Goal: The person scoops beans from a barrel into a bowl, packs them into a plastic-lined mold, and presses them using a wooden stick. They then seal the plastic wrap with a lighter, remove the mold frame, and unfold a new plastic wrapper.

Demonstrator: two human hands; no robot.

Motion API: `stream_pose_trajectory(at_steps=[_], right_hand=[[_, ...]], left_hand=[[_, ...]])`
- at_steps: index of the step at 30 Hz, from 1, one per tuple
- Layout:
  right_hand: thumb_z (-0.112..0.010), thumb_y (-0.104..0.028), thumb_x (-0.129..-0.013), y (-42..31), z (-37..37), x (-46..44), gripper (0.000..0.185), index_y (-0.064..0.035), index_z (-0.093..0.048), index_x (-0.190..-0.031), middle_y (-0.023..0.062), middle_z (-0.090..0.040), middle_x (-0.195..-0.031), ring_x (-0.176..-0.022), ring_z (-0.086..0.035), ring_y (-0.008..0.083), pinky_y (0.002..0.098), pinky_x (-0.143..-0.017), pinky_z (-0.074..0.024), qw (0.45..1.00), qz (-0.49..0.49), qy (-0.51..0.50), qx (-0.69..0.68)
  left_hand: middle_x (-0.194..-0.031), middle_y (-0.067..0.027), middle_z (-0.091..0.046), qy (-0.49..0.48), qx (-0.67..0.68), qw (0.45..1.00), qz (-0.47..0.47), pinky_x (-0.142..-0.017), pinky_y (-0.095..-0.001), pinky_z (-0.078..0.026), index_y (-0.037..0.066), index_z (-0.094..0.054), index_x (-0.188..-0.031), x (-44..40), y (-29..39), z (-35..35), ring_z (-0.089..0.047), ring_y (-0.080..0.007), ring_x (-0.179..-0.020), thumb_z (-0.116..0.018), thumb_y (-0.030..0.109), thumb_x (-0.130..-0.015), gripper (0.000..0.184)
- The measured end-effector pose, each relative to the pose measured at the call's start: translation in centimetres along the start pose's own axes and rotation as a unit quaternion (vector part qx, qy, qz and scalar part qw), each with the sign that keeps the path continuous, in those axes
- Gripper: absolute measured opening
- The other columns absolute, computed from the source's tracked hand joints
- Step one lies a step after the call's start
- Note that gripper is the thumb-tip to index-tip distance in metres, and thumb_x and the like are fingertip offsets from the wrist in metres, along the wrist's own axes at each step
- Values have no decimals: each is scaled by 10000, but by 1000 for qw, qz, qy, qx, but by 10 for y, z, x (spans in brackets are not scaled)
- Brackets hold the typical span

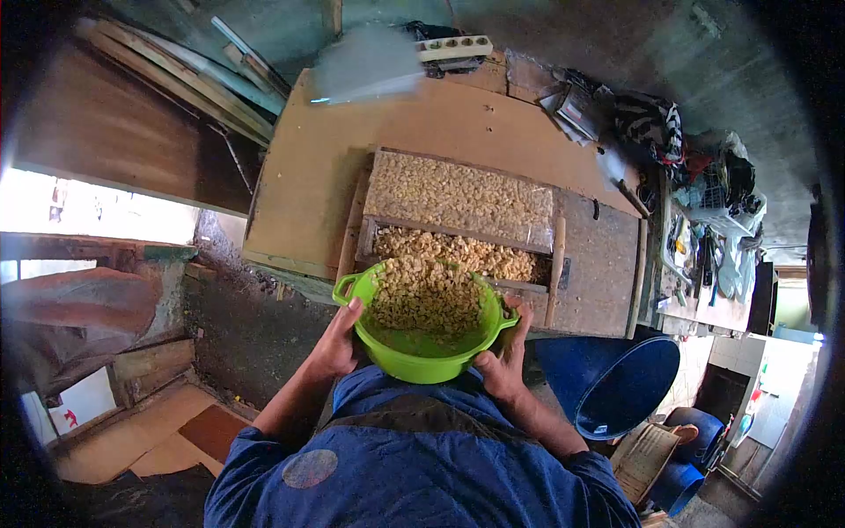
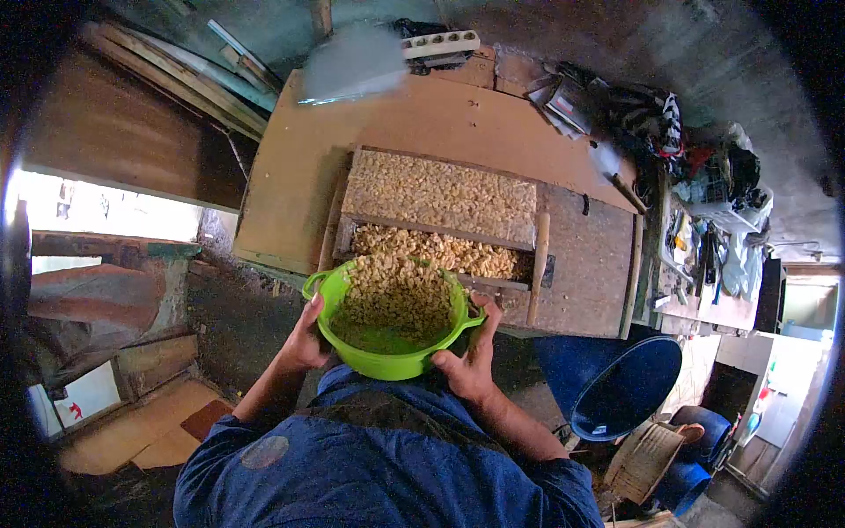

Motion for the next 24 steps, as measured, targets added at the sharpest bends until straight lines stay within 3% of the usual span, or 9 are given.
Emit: stream_pose_trajectory(at_steps=[3,4,6,9,11,12,13,15,24], right_hand=[[-766,-658,-740,-3,-12,-2,1152,4,-167,-1468,139,-330,-1388,-1317,-335,262,418,-1140,-246,1000,14,-12,-16],[-737,-593,-798,-11,-19,-5,1060,21,-188,-1465,159,-344,-1381,-1323,-325,267,424,-1140,-238,998,37,-19,-56],[-726,-533,-817,-4,-14,-10,999,26,-206,-1462,169,-346,-1383,-1329,-323,273,428,-1140,-237,998,36,-41,-24],[-694,-348,-868,-35,-25,-22,770,35,-330,-1428,197,-377,-1394,-1332,-349,294,449,-1124,-275,992,73,-15,106],[-671,-233,-890,-81,-47,-34,604,32,-424,-1374,216,-448,-1353,-1288,-415,333,473,-1107,-314,931,141,-21,335],[-664,-187,-915,-87,-59,-40,553,33,-457,-1378,241,-481,-1354,-1280,-460,372,469,-1111,-330,952,152,-58,259],[-664,-187,-915,-87,-71,-43,553,33,-457,-1378,241,-481,-1354,-1280,-460,372,469,-1111,-330,952,151,-53,259],[-641,-311,-950,-49,-108,-46,632,44,-417,-1423,276,-464,-1398,-1337,-437,399,423,-1132,-326,987,-109,-114,-36],[-486,-450,-1019,18,-225,-52,614,50,-480,-1377,246,-564,-1354,-1268,-540,346,390,-1083,-389,940,-165,-266,133]], left_hand=[[-1443,-134,-487,20,101,993,54,-1085,-424,-417,55,-397,-1454,10,-1,16,-522,-262,-1289,-514,388,-1007,570],[-1447,-135,-479,-63,-61,993,-85,-1084,-425,-418,61,-387,-1455,10,-1,35,-524,-272,-1286,-531,357,-998,564],[-1448,-137,-467,-75,-372,866,-326,-1080,-431,-418,84,-350,-1476,30,19,42,-524,-286,-1281,-562,256,-954,589],[-1444,-136,-455,-37,-359,900,-246,-1080,-441,-409,108,-286,-1519,41,47,13,-491,-285,-1303,-582,85,-813,767],[-1466,-136,-431,56,-131,980,-140,-1093,-430,-389,82,-247,-1538,44,48,21,-446,-277,-1340,-585,102,-760,849],[-1477,-136,-419,116,11,989,-90,-1105,-424,-373,64,-227,-1545,49,47,23,-421,-274,-1361,-598,125,-735,893],[-1477,-136,-419,113,8,990,-87,-1105,-424,-373,64,-227,-1545,51,43,30,-421,-274,-1361,-598,125,-735,893],[-1481,-138,-413,114,-86,977,-158,-1124,-422,-345,40,-209,-1550,56,47,48,-403,-272,-1374,-617,168,-707,946],[-1472,-129,-412,181,-123,961,-169,-1097,-408,-383,70,-220,-1554,95,56,64,-430,-269,-1352,-663,160,-662,1000]])
Point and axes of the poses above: each hand's wrist, its own x-axis away from the middle knuckle, its own z-axis out of the back of the hand, y = z × x, the point moved 8 cm from there along -x, towards the middle knuckle
